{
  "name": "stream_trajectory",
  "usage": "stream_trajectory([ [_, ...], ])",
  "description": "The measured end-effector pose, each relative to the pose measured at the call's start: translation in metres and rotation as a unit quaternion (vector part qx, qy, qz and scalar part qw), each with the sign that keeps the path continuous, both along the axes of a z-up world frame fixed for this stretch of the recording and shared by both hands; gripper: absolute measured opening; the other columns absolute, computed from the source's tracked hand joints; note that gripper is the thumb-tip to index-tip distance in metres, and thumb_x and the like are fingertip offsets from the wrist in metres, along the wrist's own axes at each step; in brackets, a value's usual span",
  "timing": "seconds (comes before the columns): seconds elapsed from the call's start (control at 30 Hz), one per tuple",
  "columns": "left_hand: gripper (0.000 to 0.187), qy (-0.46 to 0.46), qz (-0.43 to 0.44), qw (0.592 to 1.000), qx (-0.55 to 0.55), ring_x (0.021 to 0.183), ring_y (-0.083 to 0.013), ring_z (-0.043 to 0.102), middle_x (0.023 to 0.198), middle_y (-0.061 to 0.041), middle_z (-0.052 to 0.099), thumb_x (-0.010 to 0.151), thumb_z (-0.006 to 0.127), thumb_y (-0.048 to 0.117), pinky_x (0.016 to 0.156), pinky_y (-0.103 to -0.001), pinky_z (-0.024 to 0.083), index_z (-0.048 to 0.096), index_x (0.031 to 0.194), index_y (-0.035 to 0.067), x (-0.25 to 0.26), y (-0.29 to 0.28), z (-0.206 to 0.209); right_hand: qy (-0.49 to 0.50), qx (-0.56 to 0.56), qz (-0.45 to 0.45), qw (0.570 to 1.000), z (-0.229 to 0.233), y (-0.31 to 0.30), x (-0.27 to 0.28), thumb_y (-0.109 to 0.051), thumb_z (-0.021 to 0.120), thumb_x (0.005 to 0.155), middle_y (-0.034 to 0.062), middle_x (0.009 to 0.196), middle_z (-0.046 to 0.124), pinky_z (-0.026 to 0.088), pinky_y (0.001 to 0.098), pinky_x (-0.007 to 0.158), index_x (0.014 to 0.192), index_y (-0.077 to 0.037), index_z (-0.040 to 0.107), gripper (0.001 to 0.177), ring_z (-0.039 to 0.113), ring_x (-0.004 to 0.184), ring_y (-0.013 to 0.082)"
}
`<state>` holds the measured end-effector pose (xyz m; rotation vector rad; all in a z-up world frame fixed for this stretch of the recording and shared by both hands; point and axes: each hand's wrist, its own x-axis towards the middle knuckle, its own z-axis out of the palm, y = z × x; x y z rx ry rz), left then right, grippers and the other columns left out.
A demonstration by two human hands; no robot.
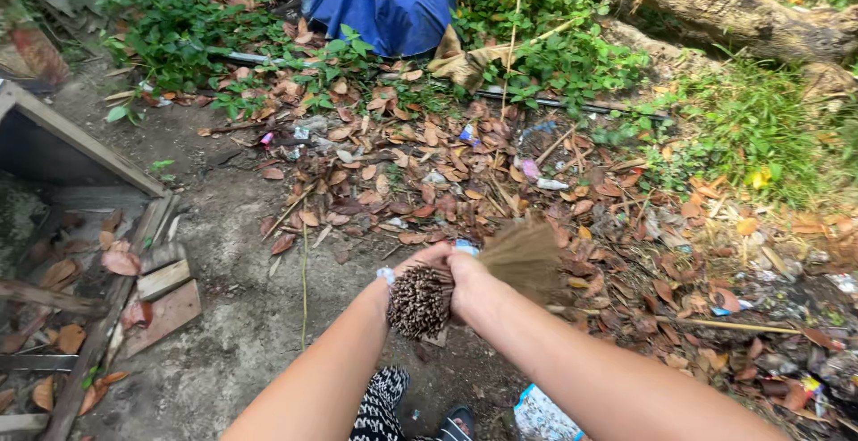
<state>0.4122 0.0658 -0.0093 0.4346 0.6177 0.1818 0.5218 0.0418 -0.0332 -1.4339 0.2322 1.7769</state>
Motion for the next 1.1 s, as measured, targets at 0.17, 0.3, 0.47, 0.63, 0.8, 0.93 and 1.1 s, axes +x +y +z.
stream_trajectory([
  [0.17,0.032,0.110,0.096,0.988,0.059,0.073,-0.0227,0.068,0.091,-0.009,0.074,0.089,0.069,0.041,0.071,-0.037,0.055,0.072,0.095,0.010,-0.064,0.041,0.046,0.119,0.099,0.078,0.985,0.033,0.045,-0.050,-0.026,0.051,0.099,0.0149,0.094,0.076,0.059,0.0504,0.080,0.098,-0.007,0.068,0.025,0.072,0.083,0.0331],
  [0.3,0.030,0.385,0.152,0.895,0.165,0.075,-0.0172,0.072,0.090,-0.005,0.078,0.084,0.073,0.036,0.074,-0.033,0.057,0.075,0.090,0.006,-0.121,0.069,0.055,0.125,0.117,0.188,0.967,0.022,0.077,-0.092,-0.028,0.052,0.097,0.0134,0.095,0.077,0.059,0.0473,0.079,0.103,-0.005,0.071,0.030,0.072,0.083,0.0317],
  [0.47,0.034,0.246,0.123,0.959,0.072,0.078,-0.0180,0.072,0.093,-0.006,0.077,0.087,0.068,0.039,0.076,-0.033,0.057,0.074,0.096,0.007,-0.124,0.108,-0.044,0.076,0.087,0.238,0.964,-0.011,0.086,-0.102,-0.031,0.056,0.096,0.0139,0.101,0.075,0.059,0.0470,0.080,0.112,-0.008,0.065,0.030,0.072,0.085,0.0317],
  [0.63,0.038,0.069,-0.014,0.995,0.074,0.081,-0.0188,0.071,0.097,-0.007,0.077,0.091,0.063,0.041,0.077,-0.034,0.057,0.073,0.102,0.007,-0.140,0.156,-0.079,-0.007,0.003,0.035,0.999,0.023,0.112,-0.146,-0.022,0.059,0.094,0.0159,0.109,0.071,0.060,0.0497,0.083,0.124,-0.014,0.052,0.032,0.072,0.091,0.0317],
  [0.8,0.043,0.124,-0.011,0.985,0.120,0.081,-0.0203,0.071,0.098,-0.009,0.076,0.093,0.060,0.045,0.077,-0.035,0.058,0.072,0.107,0.006,-0.197,0.208,-0.016,-0.133,0.018,-0.093,0.987,0.101,0.156,-0.202,-0.012,0.061,0.093,0.0179,0.117,0.067,0.060,0.0525,0.086,0.137,-0.020,0.038,0.051,0.071,0.096,0.0318],
  [0.93,0.042,0.106,0.081,0.988,0.080,0.081,-0.0228,0.072,0.096,-0.011,0.076,0.088,0.063,0.043,0.075,-0.036,0.058,0.073,0.106,0.007,-0.231,0.212,0.016,0.043,0.101,0.078,0.991,0.098,0.182,-0.211,-0.016,0.057,0.094,0.0175,0.110,0.071,0.061,0.0501,0.082,0.127,-0.015,0.045,0.035,0.073,0.093,0.0313],
  [1.1,0.043,0.319,0.282,0.904,0.046,0.079,-0.0239,0.073,0.092,-0.010,0.078,0.086,0.070,0.045,0.071,-0.036,0.058,0.074,0.102,0.006,-0.245,0.225,-0.004,0.126,0.158,0.307,0.930,-0.001,0.253,-0.215,-0.025,0.054,0.094,0.0176,0.095,0.078,0.061,0.0426,0.076,0.103,0.001,0.074,0.034,0.073,0.083,0.0312],
])
